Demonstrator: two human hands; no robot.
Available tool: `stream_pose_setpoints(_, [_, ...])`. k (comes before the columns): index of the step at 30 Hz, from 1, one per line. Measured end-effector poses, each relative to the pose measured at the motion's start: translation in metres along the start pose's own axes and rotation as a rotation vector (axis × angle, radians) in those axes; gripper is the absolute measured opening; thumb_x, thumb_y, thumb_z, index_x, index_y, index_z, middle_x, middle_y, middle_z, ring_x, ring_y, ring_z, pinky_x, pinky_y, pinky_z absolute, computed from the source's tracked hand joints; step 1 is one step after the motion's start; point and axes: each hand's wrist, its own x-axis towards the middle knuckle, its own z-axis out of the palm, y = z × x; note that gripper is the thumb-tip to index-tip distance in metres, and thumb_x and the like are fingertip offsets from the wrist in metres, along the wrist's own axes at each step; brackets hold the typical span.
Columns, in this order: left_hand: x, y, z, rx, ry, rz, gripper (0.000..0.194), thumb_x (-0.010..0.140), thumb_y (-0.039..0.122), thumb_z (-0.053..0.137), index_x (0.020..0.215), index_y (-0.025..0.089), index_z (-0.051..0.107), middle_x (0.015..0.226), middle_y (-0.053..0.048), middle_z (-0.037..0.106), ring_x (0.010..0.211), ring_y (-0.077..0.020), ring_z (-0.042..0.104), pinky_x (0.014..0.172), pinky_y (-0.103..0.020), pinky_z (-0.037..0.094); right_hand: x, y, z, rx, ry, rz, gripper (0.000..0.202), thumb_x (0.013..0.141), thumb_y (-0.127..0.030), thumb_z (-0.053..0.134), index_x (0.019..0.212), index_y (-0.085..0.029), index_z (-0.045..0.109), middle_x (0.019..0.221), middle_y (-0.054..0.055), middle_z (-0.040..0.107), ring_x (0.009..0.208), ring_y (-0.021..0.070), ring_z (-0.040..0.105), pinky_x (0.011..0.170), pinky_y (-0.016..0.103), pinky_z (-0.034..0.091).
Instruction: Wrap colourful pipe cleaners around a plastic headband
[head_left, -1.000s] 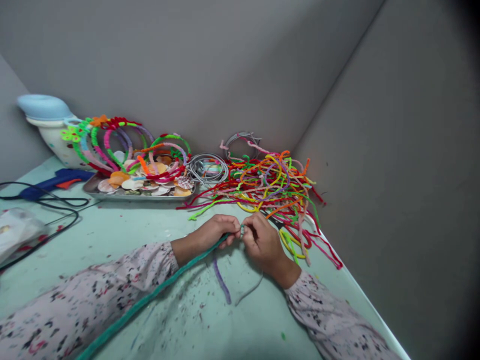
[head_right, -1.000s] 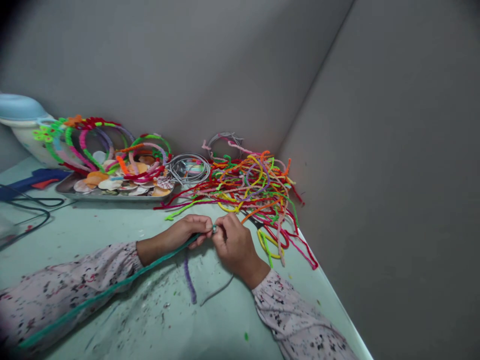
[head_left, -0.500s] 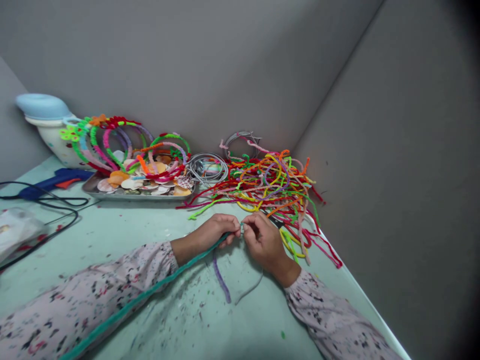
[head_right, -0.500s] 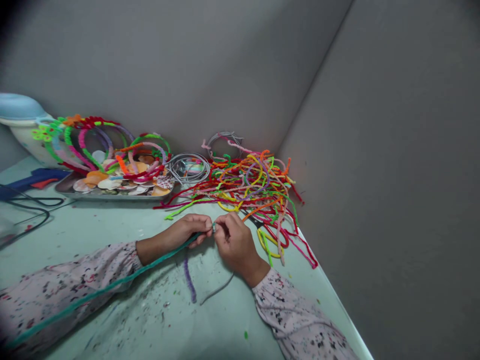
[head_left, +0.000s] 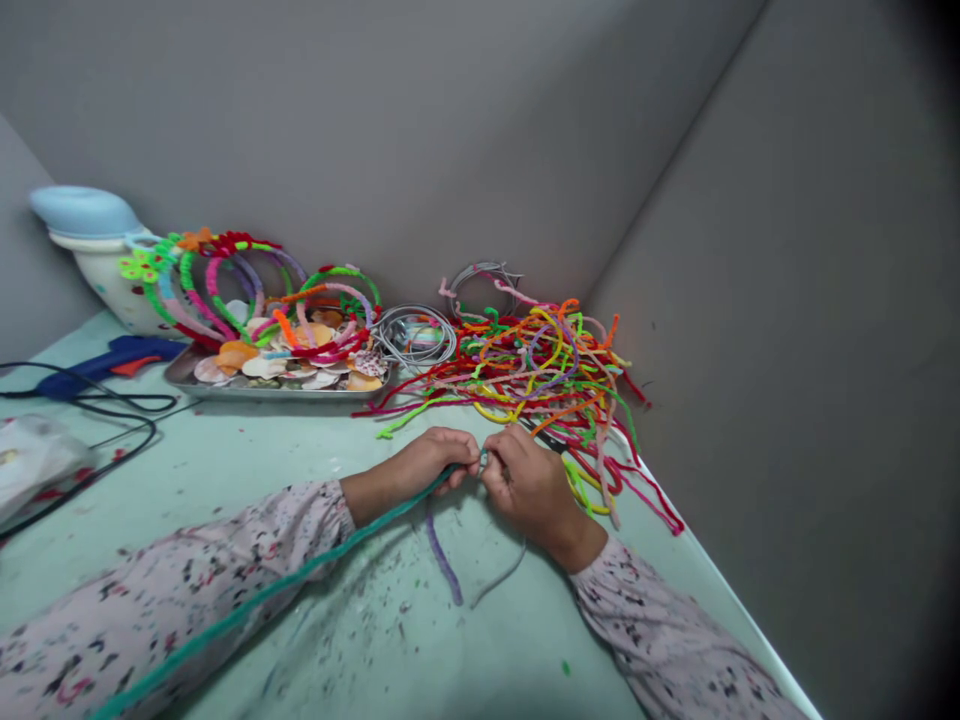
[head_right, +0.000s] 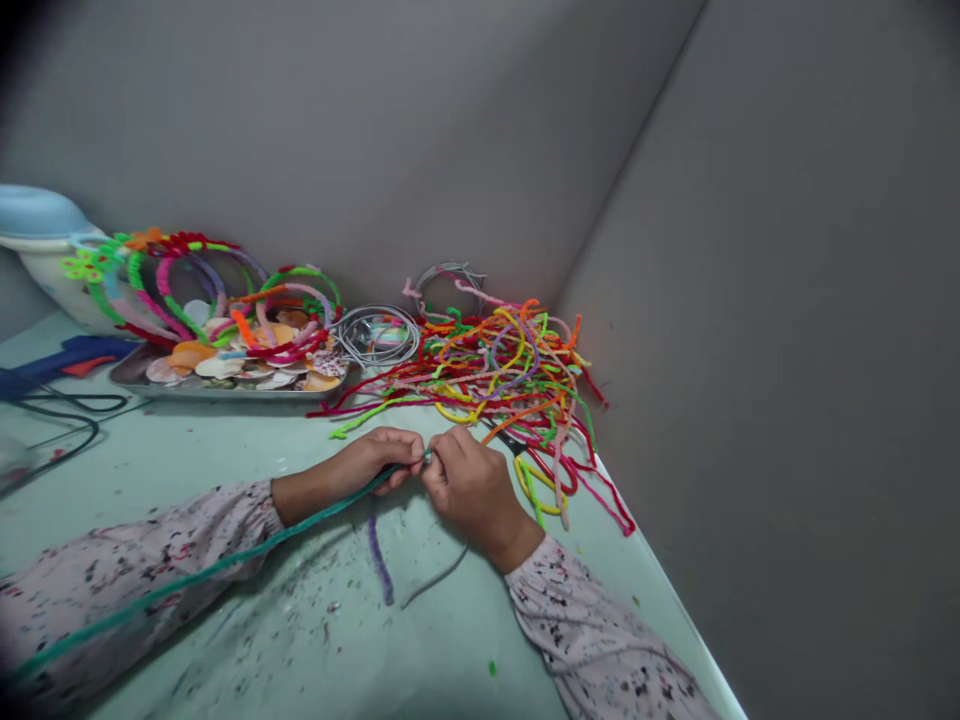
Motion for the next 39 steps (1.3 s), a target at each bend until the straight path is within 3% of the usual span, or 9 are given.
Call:
stream_pose_setpoints(7, [0.002, 0.0, -0.004, -0.007, -0.08, -0.014, 0.014, 0.069, 0.027, 0.052, 0.062, 0.015, 0.055, 0.041, 0.005, 0.044, 0.033, -0.0064, 0.033, 0.034, -0.02, 0.023, -0.002, 0.001, -0.002, -0.025, -0.018, -0.05, 0.011, 0.08, -0.014, 0.046, 0.077, -0.019, 0.055, 0.073, 0.004, 0.055, 0.063, 0.0165, 0.051, 0.055, 0.027, 0.037])
stream_pose_setpoints(20, [0.001, -0.001, -0.01, 0.009, -0.116, -0.009, 0.014, 0.073, 0.025, 0.051, 0.064, 0.015, 0.055, 0.043, 0.005, 0.044, 0.034, -0.0063, 0.034, 0.034, -0.019, 0.024, -0.002, 0.005, -0.004, 0.487, -0.032, 0.088, 0.017, 0.087, -0.015, 0.041, 0.086, -0.019, 0.058, 0.081, 0.004, 0.055, 0.077, 0.0173, 0.053, 0.07, 0.03, 0.042])
stream_pose_setpoints(33, [0.001, -0.001, -0.01, -0.003, -0.134, -0.016, 0.013, 0.073, 0.024, 0.05, 0.065, 0.015, 0.055, 0.044, 0.005, 0.044, 0.034, -0.0062, 0.033, 0.034, -0.019, 0.023, -0.005, 0.008, 0.001, 0.345, 0.033, 0.025, 0.013, 0.083, -0.012, 0.047, 0.088, -0.018, 0.057, 0.08, 0.004, 0.055, 0.076, 0.0172, 0.054, 0.068, 0.029, 0.043])
stream_pose_setpoints(39, [0.002, -0.003, -0.011, -0.015, -0.135, -0.004, 0.013, 0.074, 0.023, 0.05, 0.065, 0.015, 0.055, 0.044, 0.005, 0.044, 0.034, -0.0064, 0.034, 0.034, -0.018, 0.024, -0.005, 0.008, -0.001, 0.345, -0.006, 0.007, 0.015, 0.084, -0.015, 0.048, 0.094, -0.018, 0.059, 0.082, 0.005, 0.058, 0.077, 0.0172, 0.055, 0.069, 0.029, 0.045])
